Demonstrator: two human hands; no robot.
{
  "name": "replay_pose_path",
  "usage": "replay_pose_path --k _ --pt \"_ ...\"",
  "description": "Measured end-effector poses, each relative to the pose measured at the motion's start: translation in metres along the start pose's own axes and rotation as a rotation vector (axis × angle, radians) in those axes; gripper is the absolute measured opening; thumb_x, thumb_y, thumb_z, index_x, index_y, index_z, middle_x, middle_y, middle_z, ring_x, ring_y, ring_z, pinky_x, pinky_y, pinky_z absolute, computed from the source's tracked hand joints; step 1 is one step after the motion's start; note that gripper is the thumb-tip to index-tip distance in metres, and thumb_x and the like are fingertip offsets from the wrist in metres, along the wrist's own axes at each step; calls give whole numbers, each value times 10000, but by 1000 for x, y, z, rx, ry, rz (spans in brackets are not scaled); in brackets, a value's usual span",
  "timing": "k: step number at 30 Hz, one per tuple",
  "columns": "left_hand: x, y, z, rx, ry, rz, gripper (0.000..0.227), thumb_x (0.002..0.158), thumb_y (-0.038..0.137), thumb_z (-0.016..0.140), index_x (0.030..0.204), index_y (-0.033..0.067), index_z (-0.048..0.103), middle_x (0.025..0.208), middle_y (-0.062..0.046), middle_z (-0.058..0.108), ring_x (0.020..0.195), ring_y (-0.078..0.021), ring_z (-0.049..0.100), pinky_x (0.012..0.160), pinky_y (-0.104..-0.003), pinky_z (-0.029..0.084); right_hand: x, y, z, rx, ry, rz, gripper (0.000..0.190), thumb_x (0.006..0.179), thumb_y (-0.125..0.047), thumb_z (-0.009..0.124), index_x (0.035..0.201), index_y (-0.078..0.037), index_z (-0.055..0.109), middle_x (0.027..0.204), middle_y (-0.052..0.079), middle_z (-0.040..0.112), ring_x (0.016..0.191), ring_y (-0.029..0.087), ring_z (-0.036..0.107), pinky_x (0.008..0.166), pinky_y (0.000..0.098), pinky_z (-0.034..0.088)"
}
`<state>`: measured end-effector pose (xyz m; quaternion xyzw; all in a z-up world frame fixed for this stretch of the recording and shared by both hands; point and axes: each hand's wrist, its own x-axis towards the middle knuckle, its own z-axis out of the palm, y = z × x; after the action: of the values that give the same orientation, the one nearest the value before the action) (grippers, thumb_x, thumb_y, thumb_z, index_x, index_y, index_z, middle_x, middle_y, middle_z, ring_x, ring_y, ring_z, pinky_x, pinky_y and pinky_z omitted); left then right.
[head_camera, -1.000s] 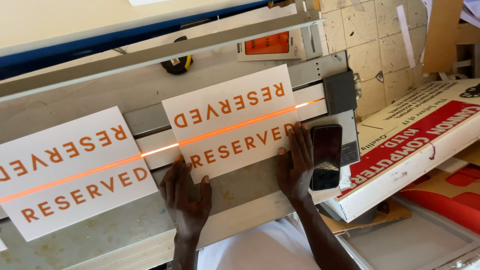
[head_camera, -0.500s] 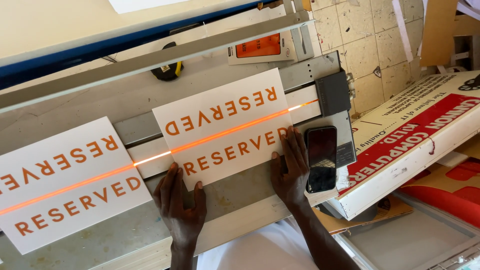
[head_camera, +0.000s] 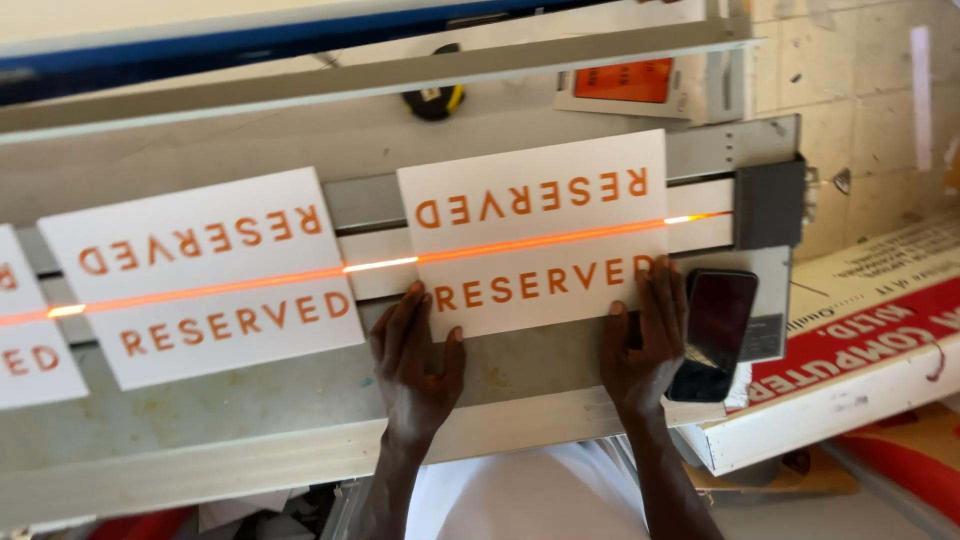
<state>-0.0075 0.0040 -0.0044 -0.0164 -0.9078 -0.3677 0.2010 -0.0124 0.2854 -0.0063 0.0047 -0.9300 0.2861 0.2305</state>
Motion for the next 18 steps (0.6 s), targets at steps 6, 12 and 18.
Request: replay_pose_path --k 6,12,18 --pt "1 4 2 4 37 -15 414 948 110 863 1318 -66 807 1418 -205 775 1254 -385 734 1117 -471 598 -10 9 2 1 -17 7 413 1089 -73 733 1439 146 748 1583 371 665 1532 564 562 1285 660 438" --pt "-2 2 3 3 21 -20 422 966 135 860 1331 -68 804 1425 -205 766 1260 -371 718 1123 -472 592 -10 7 4 4 -8 27 409 1095 -67 746 1441 151 748 1585 376 663 1533 581 550 1285 673 423" --pt "-2 2 3 -9 11 -33 406 982 117 841 1344 -63 800 1452 -192 755 1288 -367 710 1125 -466 586 -12 8 4 -6 -11 42 404 1105 -64 739 1455 139 744 1601 371 650 1550 575 530 1285 675 415"
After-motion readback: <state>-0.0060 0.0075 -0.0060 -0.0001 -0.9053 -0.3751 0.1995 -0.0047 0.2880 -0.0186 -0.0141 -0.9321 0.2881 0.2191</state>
